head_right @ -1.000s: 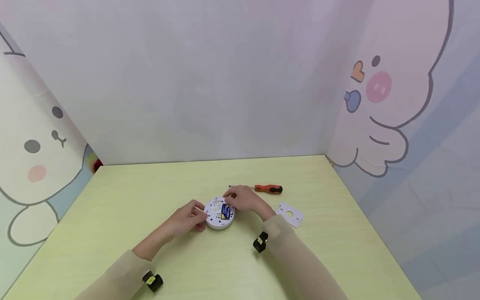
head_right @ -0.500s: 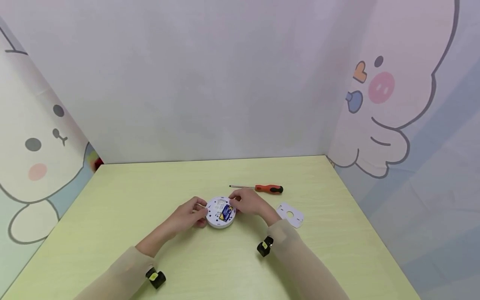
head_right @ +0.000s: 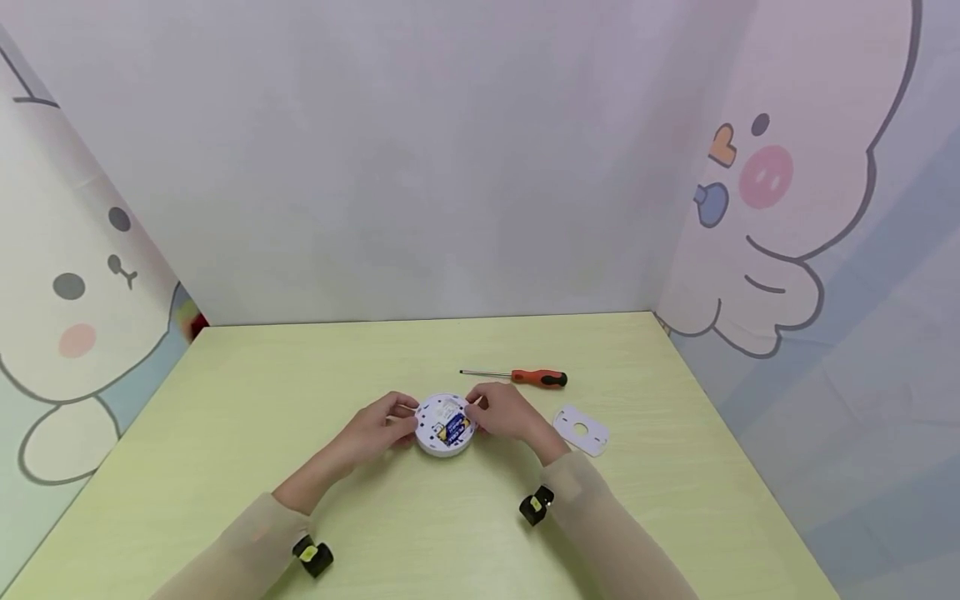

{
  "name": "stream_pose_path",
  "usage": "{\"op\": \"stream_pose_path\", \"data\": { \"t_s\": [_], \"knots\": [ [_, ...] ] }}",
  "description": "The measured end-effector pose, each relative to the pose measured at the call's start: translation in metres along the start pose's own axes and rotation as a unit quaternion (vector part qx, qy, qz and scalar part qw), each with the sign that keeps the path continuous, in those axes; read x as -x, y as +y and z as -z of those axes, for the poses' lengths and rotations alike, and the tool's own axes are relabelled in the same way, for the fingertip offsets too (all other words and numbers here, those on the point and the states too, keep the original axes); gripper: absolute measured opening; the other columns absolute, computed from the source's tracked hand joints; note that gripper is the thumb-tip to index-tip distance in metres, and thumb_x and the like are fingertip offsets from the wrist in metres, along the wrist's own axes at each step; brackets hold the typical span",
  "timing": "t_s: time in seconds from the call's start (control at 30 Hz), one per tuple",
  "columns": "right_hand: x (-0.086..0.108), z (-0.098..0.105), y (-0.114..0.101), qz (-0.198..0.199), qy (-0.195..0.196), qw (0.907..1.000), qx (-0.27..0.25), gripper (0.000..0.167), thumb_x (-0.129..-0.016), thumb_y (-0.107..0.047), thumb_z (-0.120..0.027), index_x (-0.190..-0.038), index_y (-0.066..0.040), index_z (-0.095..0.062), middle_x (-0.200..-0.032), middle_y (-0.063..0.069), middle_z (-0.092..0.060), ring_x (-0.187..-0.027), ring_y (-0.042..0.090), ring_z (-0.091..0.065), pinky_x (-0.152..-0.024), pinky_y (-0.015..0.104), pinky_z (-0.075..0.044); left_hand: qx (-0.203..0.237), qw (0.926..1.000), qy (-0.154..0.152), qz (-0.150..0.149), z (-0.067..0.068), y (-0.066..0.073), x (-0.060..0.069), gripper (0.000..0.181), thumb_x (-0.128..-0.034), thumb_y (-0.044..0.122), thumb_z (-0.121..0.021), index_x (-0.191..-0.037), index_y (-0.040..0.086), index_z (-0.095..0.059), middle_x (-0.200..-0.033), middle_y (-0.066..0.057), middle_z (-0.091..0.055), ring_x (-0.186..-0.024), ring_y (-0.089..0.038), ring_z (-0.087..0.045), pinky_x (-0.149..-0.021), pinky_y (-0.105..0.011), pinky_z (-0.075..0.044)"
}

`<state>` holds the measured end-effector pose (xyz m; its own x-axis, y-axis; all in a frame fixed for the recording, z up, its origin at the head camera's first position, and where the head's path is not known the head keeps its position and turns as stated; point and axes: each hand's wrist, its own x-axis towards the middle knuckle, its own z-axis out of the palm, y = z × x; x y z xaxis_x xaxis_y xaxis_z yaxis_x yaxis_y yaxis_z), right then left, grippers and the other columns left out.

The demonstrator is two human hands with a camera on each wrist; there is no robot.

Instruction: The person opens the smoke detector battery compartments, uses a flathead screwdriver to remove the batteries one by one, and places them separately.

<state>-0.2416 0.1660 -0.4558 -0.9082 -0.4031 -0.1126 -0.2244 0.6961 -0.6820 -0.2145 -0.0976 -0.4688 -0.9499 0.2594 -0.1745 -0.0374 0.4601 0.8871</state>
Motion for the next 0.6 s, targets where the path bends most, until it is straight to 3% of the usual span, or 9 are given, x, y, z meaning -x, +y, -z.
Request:
{"op": "stream_pose_path", "data": {
  "t_s": [0.23, 0.6],
  "knots": [
    [0.005, -0.001, -0.003, -0.010, -0.002, 0.9998, -0.015, 0.028, -0.104, -0.015, -0.065, -0.128, -0.002, -0.070, -0.085, 0.000, -0.070, -0.070, 0.016, -0.067, -0.065, 0.029, -0.054, -0.022, 0.9996, 0.005, -0.018, 0.000, 0.000, 0.000, 0.029, -0.1045, 0.019, -0.070, -0.132, 0.011, -0.063, -0.121, -0.006, -0.070, -0.104, -0.018, -0.069, -0.093, -0.039, -0.060],
    [0.013, -0.003, -0.008, -0.018, -0.002, 0.9998, -0.007, 0.037, -0.104, -0.016, -0.066, -0.137, -0.001, -0.066, -0.081, 0.002, -0.070, -0.069, 0.017, -0.067, -0.067, 0.029, -0.053, -0.008, 0.9993, -0.001, -0.036, -0.002, -0.004, -0.003, 0.034, -0.1046, 0.016, -0.069, -0.137, 0.011, -0.064, -0.127, -0.006, -0.070, -0.116, -0.021, -0.069, -0.102, -0.042, -0.059]
  ]
}}
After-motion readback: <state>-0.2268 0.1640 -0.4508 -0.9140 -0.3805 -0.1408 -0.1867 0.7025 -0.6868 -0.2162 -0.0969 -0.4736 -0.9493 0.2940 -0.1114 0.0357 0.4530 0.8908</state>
